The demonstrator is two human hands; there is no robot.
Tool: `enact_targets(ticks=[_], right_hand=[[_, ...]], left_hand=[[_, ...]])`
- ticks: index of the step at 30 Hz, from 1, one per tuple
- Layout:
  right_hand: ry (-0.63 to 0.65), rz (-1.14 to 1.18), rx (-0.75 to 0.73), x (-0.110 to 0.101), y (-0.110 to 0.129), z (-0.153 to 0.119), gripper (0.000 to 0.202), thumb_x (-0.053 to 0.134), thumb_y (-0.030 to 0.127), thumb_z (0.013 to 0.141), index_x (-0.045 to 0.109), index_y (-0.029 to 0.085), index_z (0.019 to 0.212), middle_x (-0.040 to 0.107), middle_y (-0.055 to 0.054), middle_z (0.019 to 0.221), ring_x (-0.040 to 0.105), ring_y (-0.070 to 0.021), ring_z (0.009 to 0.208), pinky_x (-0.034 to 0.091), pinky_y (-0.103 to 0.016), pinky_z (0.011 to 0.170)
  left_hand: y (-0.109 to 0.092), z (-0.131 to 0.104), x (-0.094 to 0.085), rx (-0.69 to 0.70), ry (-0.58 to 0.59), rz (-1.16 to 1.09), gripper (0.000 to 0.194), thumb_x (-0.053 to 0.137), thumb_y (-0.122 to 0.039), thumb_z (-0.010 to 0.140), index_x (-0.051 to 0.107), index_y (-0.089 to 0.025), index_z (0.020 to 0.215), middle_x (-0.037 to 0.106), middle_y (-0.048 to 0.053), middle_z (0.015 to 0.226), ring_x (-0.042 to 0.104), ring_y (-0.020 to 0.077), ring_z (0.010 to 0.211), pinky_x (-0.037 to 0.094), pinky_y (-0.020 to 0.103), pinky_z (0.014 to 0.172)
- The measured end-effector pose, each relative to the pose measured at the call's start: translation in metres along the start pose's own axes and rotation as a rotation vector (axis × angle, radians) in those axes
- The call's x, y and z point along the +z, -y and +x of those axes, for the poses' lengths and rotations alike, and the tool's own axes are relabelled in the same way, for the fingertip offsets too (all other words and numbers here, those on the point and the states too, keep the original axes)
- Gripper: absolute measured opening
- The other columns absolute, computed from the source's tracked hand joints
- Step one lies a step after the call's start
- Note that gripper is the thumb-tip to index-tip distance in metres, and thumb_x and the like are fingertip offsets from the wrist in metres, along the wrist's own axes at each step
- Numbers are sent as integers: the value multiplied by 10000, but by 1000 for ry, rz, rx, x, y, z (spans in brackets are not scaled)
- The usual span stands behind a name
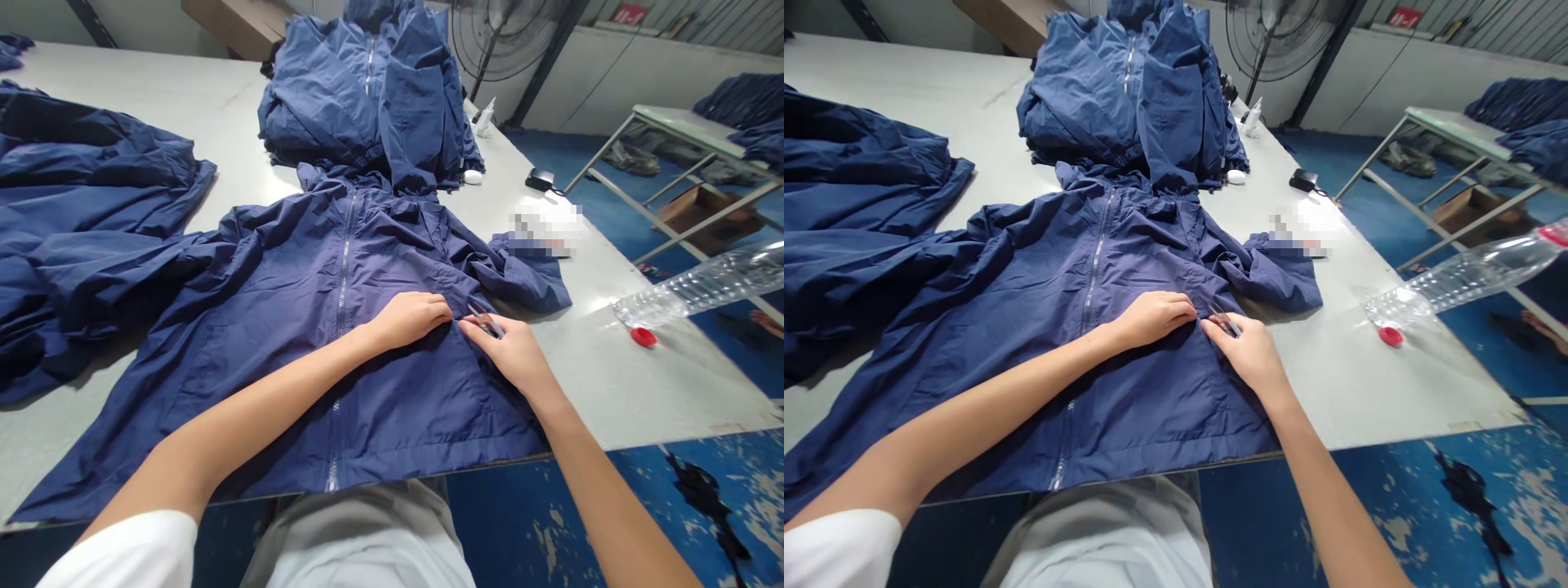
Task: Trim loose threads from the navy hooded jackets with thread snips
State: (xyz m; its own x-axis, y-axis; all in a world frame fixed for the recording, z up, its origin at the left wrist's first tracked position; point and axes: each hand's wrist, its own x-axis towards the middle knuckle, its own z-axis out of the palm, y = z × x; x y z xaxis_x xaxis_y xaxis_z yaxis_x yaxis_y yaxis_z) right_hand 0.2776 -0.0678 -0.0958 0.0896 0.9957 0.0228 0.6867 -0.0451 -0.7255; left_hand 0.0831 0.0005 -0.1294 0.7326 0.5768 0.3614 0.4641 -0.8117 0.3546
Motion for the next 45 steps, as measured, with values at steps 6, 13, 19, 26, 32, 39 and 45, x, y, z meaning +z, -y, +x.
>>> enact_targets(ticks=[6,13,19,26,32,39,45], right_hand=[[32,148,55,14,-10,8,404,733,516,681,746,150,850,767,-85,854,707,-276,823,526,-364,778],[23,142,66,13,-10,5,378,721,509,694,721,156,828,756,-77,832,694,-257,797,519,-345,754],[15,-89,-77,12,-6,-1,358,627,498,838,714,181,978,753,-74,934,692,-240,833,501,-322,750],[-78,-677,-203,15,6,-25,375,408,386,1007,664,220,1224,701,-70,1050,686,-232,829,426,-309,630],[-125,-807,-261,12,14,-28,368,471,409,985,653,235,1254,674,-40,947,646,-183,679,347,-305,541],[-123,-796,-290,18,19,-21,363,459,411,985,660,234,1230,673,-61,949,631,-172,664,328,-297,529],[-112,-755,-285,21,22,-18,321,461,381,989,667,235,1188,659,-60,940,616,-169,662,309,-291,526]], left_hand=[[1,-1,-5,-49,-2,-159,245,454,-278,1000,680,-187,973,725,31,1020,686,152,933,468,221,761],[2,1,-4,-130,-50,-258,181,502,-260,970,671,-195,962,714,26,1001,668,156,891,463,233,754],[5,1,-4,-159,-87,-388,141,533,-239,944,655,-172,924,683,34,922,619,149,819,455,246,747],[13,5,-1,-156,-101,-642,127,574,-236,893,641,-155,822,636,47,936,583,138,828,465,250,766],[12,5,-1,-161,-119,-690,145,564,-261,888,629,-159,808,620,49,950,570,136,828,467,263,757],[12,4,-3,-164,-110,-690,132,557,-258,901,617,-164,830,575,43,997,553,130,845,470,258,765],[12,3,-4,-145,-98,-688,128,572,-270,911,641,-164,890,532,44,1044,516,111,797,470,256,762]])
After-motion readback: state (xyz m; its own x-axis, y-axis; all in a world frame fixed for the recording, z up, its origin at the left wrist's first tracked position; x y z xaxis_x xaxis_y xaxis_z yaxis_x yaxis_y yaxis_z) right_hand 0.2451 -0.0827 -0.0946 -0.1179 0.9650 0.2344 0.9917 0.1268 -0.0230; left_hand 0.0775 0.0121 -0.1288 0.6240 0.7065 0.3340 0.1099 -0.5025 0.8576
